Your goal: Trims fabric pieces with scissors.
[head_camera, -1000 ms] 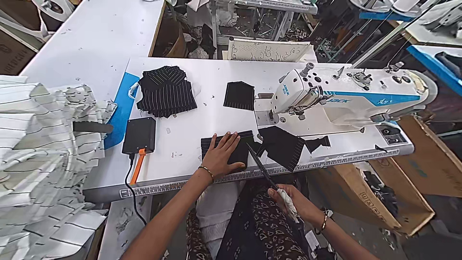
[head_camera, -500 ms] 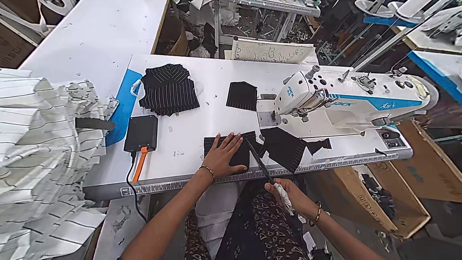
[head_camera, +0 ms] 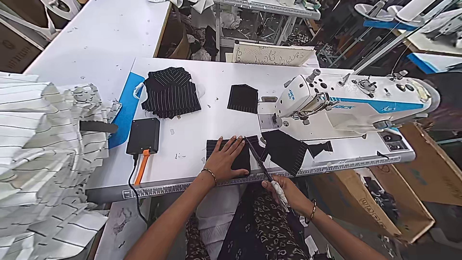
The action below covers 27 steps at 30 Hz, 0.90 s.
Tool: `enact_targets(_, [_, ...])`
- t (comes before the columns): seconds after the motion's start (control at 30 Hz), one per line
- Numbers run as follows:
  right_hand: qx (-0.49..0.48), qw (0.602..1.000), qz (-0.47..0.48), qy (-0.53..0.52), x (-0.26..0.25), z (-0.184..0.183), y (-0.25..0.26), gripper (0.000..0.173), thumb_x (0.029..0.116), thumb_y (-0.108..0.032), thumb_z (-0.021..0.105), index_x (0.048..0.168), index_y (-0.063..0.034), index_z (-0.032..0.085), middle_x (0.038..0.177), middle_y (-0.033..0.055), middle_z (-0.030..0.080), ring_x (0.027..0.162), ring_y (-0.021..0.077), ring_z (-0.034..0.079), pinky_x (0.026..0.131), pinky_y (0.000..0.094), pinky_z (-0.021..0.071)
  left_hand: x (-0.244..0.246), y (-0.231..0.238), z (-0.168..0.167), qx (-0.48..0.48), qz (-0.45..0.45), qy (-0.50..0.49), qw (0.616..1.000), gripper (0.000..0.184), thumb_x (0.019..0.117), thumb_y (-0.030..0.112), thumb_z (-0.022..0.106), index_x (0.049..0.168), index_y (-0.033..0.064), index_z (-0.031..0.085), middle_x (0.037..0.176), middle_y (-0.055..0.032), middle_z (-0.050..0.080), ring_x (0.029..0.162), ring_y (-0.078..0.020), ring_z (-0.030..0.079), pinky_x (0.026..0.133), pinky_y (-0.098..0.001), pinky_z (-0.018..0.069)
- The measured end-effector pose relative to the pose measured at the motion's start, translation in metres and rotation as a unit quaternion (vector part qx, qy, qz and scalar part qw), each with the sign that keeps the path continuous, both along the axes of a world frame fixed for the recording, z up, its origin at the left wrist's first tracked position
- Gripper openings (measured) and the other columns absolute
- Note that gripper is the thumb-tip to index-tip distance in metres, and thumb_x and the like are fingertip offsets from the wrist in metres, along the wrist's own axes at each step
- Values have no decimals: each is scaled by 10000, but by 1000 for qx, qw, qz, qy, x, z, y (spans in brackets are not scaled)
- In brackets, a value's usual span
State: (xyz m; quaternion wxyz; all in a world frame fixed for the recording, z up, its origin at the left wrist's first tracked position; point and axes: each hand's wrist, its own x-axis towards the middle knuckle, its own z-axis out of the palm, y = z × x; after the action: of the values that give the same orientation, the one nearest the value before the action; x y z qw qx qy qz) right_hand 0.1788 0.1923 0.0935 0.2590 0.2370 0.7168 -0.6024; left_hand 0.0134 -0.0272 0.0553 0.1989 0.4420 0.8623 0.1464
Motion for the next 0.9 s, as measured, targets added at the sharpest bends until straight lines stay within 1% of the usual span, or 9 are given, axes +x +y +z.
enact_targets(0.13, [-33,999,-6,-23,-9,3,-4,334,1031,-401,606,864,-112,599,574,-64,529,470,33,517,471,190,448,2,2,-2,11,10,4,1000,1072,883,819,450,1647,112,194,1727,-36,144,1595,-217,99,1237,-622,-3])
enact_targets(0.2, [-24,999,4,-26,-14,5,-6,345,1046,-399,579,852,-114,581,584,-66,518,480,32,509,485,194,445,4,2,-5,36,20,8,999,943,971,726,402,1638,85,218,1717,-60,181,1590,-227,136,1246,-606,17])
enact_targets(0.27, [-12,1000,4,-21,-15,5,-11,342,1051,-388,575,860,-104,581,586,-62,524,479,33,511,488,198,446,4,0,-10,101,46,15,994,619,1084,378,395,1591,30,331,1674,-122,295,1563,-278,244,1252,-585,106])
enact_targets(0.33, [-21,1000,-12,-5,-12,1,-13,321,1052,-358,581,868,-96,589,578,-60,534,471,32,510,480,197,442,0,-1,-12,180,94,17,979,476,1021,37,422,1487,-44,480,1573,-210,444,1484,-371,393,1225,-565,254])
enact_targets(0.37, [-32,999,-28,1,-10,-1,-14,309,1050,-343,589,866,-95,590,577,-61,538,467,29,510,472,191,440,-4,-2,-10,191,120,14,974,465,995,-30,427,1450,-54,524,1530,-232,488,1448,-398,437,1208,-550,305])
enact_targets(0.5, [-90,989,-117,30,-1,-5,-16,305,1070,-288,557,839,-92,586,565,-52,553,451,29,521,450,180,444,-16,-9,22,101,203,-33,973,341,1038,112,555,1335,-38,630,1344,-287,589,1282,-471,539,1076,-594,411])
enact_targets(0.67, [-119,933,-319,115,27,-13,-33,411,1111,-299,448,780,-79,552,555,-25,535,425,52,510,418,199,459,-26,-9,47,-36,276,-112,954,320,1021,204,599,1195,-61,647,1227,-263,618,1197,-413,592,1035,-546,461])
enact_targets(0.77, [-120,935,-298,149,52,-13,-41,308,1087,-264,483,847,-92,574,563,-48,564,434,30,532,421,182,467,-23,-14,41,41,352,-131,926,311,1020,181,588,1193,-75,619,1071,-253,680,1010,-378,674,923,-550,507])
enact_targets(0.9, [-178,949,-244,88,67,-8,-56,251,1062,-251,526,861,-103,560,555,-46,560,428,26,523,410,171,440,-16,-26,29,169,441,-180,863,454,997,192,677,1358,-38,527,1013,-177,718,822,-229,679,806,-426,532])
